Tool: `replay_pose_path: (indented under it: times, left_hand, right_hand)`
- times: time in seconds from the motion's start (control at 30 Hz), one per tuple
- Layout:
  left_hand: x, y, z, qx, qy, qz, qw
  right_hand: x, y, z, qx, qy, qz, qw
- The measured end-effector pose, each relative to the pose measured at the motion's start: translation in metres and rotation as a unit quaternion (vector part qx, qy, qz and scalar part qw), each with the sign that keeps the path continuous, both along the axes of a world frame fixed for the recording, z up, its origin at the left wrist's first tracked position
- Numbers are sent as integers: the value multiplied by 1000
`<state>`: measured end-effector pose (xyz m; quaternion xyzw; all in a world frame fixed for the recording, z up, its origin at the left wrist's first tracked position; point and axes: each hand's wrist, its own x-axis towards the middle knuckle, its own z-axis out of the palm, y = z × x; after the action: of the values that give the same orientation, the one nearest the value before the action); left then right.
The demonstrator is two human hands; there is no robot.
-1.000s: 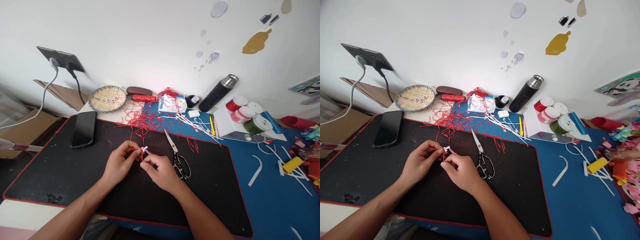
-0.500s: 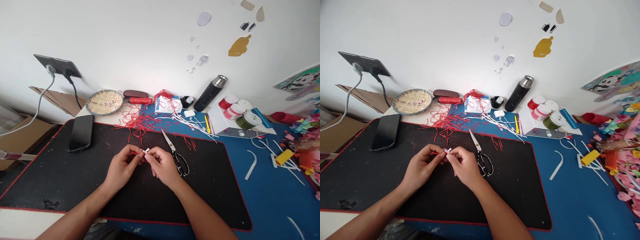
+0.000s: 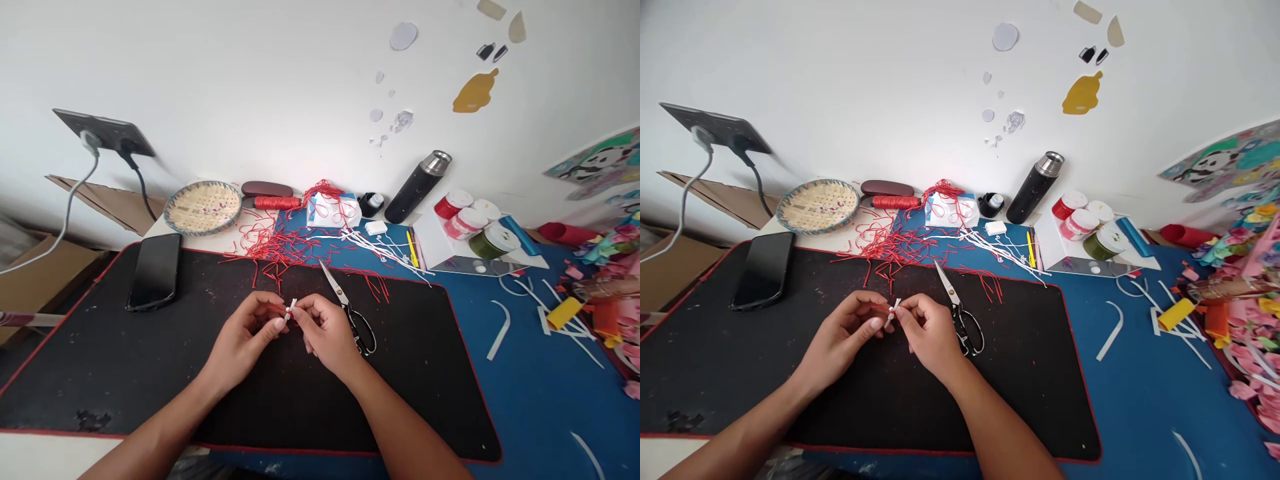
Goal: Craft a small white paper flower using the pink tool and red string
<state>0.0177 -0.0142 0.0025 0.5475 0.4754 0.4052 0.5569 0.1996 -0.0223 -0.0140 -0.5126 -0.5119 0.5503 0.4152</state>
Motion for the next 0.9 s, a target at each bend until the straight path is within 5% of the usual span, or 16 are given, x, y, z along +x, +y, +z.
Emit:
replay_pose_path:
  times: [0.13, 0.27, 0.4, 0.63, 0.9]
  left_hand:
    - [-9, 4, 10, 1, 55, 15, 998]
    - [-12, 7, 27, 23, 205, -72, 976]
    - [-8, 12, 35, 55, 258, -87, 961]
    - [0, 22, 36, 71, 244, -96, 962]
    - [0, 31, 29, 0, 160, -118, 980]
  right_hand:
    - [4, 0, 4, 24, -50, -5, 998]
    - [7, 1, 7, 48, -100, -6, 994]
    - [8, 2, 8, 83, -127, -11, 988]
    - [12, 1, 11, 94, -138, -7, 986]
    - [15, 2, 9, 99, -125, 2, 987]
